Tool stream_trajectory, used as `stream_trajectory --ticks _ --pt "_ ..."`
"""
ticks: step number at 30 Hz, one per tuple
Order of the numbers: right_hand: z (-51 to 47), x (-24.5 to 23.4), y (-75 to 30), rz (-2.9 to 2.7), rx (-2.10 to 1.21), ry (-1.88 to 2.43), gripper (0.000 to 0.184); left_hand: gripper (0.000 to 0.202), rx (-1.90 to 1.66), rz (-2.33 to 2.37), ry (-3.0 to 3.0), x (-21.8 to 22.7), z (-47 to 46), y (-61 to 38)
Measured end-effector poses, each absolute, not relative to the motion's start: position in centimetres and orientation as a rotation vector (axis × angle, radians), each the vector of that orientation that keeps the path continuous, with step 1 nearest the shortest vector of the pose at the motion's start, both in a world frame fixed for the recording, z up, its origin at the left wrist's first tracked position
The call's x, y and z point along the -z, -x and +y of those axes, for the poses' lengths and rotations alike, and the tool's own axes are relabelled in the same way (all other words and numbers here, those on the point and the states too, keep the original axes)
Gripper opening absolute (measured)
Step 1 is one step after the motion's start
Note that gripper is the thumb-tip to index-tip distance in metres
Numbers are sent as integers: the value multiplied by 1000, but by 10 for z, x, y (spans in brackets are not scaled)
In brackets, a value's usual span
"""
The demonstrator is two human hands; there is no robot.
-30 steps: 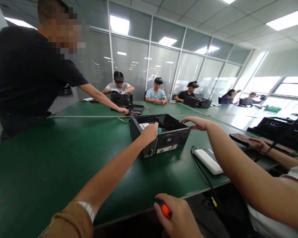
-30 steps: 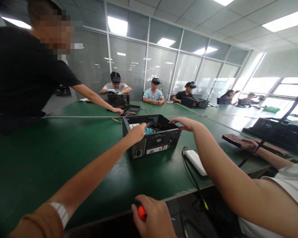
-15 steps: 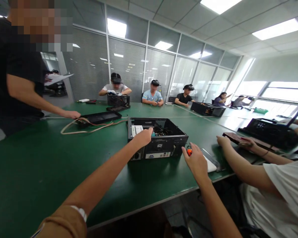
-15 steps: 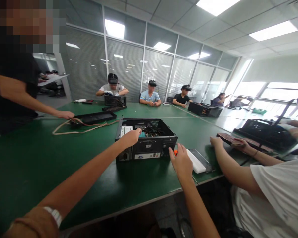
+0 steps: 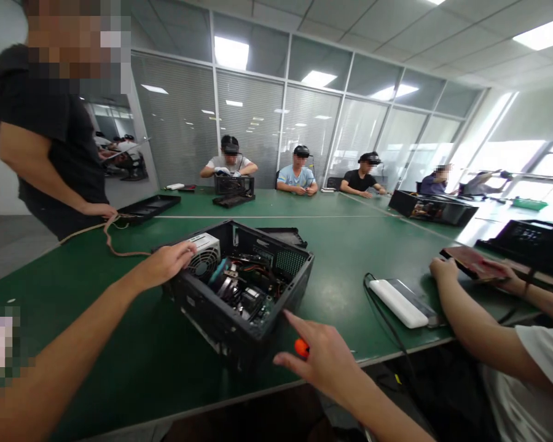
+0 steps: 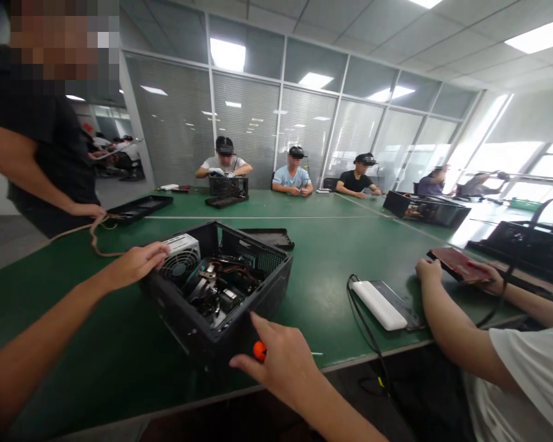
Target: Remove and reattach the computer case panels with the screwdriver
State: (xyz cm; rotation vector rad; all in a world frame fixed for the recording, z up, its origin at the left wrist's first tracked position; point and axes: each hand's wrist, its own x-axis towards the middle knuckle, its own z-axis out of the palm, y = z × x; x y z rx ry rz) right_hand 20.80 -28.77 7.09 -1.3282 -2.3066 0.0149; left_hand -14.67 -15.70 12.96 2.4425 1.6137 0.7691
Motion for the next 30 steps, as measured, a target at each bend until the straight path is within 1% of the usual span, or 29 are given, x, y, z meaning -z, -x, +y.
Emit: stream_trajectory --ticks 2,3,5,6,9,12,14,16,18,22,26,30 --pt "-271 -80 -212 -2359 -74 1258 57 30 -787 1698 -2383 -134 -157 179" --pt "-255 -83 -216 -2330 -51 1306 50 31 -788 1732 -2353 -137 -159 192" --pt "-209 -85 -228 -2207 57 1523 40 31 -792 1793 -2306 -145 -172 207" --pt "-183 -85 -233 -2133 129 1650 38 30 -799 1824 -2295 -148 -184 207" --pt "-104 -75 -237 -2133 187 1934 33 25 -823 1917 -2335 -146 -236 175" --pt "-54 -61 -224 -2225 178 1965 32 22 -855 1931 -2415 -121 -290 114" --pt "-40 -54 -214 -2253 171 1951 31 26 -984 2051 -2488 -100 -311 78" --pt "-35 -50 -208 -2286 167 1951 29 28 -1083 2263 -2487 -85 -319 59" --pt "-35 -47 -207 -2318 174 1954 29 27 -1190 2344 -2488 -77 -319 56" --pt "-43 -48 -215 -2408 194 1940 32 21 -1349 2187 -2534 -77 -315 90" --pt "-79 -46 -218 -2577 147 1867 27 16 -1305 2196 -2404 -82 -307 151" --pt "-147 -41 -208 -2763 63 1698 25 20 -1232 2261 -2189 -91 -290 210"
